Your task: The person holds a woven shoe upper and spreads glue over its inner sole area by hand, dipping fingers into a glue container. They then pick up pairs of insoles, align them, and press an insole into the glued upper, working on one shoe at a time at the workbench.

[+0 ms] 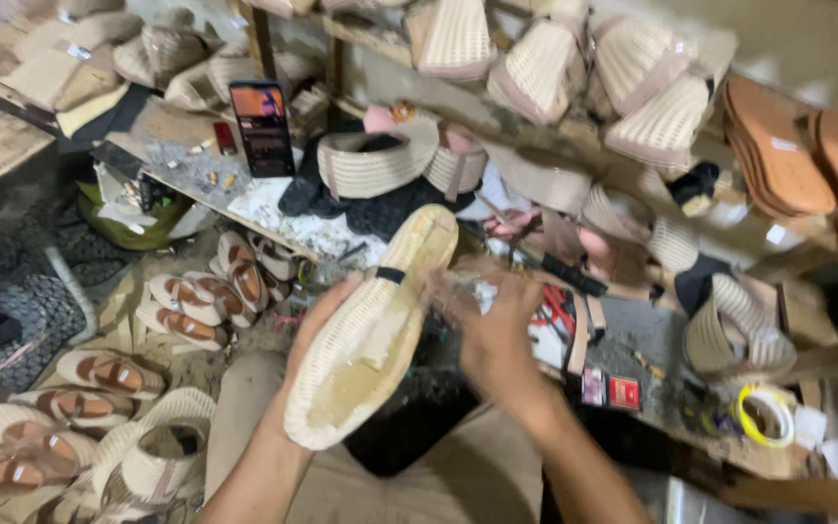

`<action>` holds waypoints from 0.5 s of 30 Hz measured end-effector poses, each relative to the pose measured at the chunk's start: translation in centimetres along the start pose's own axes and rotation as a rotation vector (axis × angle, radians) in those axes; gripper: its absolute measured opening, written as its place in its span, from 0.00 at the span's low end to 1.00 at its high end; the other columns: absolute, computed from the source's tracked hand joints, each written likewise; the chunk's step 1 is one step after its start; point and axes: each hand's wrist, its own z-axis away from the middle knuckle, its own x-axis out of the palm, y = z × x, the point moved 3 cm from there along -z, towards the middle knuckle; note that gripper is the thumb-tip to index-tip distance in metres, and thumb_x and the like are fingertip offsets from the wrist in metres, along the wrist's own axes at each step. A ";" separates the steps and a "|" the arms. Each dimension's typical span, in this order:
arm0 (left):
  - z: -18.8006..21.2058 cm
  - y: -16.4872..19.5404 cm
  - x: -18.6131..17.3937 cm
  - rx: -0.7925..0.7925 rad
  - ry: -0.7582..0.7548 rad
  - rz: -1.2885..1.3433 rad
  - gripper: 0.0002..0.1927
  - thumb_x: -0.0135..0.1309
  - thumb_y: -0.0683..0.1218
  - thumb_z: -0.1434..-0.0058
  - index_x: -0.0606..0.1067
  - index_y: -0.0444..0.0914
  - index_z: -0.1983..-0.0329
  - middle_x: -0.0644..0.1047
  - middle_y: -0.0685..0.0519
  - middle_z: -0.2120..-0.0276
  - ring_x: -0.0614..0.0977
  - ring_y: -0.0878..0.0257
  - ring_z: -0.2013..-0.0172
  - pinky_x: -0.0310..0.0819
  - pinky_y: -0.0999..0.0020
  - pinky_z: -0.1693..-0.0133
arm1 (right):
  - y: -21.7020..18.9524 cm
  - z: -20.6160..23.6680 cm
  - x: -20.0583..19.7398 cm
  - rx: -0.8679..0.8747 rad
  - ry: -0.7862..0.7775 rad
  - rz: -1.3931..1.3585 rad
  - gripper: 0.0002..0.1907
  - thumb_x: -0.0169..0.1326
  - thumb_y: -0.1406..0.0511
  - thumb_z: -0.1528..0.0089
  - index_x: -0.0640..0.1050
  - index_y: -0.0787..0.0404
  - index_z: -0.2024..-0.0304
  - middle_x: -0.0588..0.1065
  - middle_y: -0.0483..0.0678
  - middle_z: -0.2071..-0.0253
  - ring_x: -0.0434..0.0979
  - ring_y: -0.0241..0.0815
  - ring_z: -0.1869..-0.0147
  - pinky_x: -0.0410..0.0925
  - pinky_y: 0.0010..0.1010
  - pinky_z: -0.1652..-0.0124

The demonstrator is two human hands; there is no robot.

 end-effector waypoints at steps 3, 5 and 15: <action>-0.2 -0.8 -0.8 -0.076 0.026 0.080 0.26 0.49 0.57 0.33 0.73 0.32 0.42 0.83 0.44 0.58 0.86 0.55 0.62 0.81 0.62 0.58 | 1.3 -0.4 -0.1 0.161 -0.070 -0.064 0.36 0.49 0.80 0.42 0.77 0.45 0.35 0.70 0.49 0.41 0.62 0.52 0.40 0.55 0.44 0.41; -1.0 -0.8 -0.7 -0.069 -0.138 0.111 0.27 0.50 0.57 0.31 0.73 0.31 0.41 0.83 0.43 0.57 0.86 0.55 0.62 0.81 0.62 0.59 | 0.4 -0.2 0.2 0.007 -0.198 0.009 0.35 0.51 0.78 0.43 0.79 0.44 0.37 0.71 0.48 0.44 0.64 0.49 0.42 0.55 0.46 0.46; -1.0 -0.4 -2.6 0.076 0.234 -0.055 0.30 0.49 0.61 0.36 0.75 0.37 0.38 0.82 0.46 0.50 0.84 0.56 0.57 0.80 0.62 0.56 | 9.2 -0.8 4.8 0.203 -0.241 0.198 0.23 0.55 0.51 0.38 0.82 0.58 0.47 0.63 0.57 0.32 0.52 0.65 0.30 0.47 0.69 0.45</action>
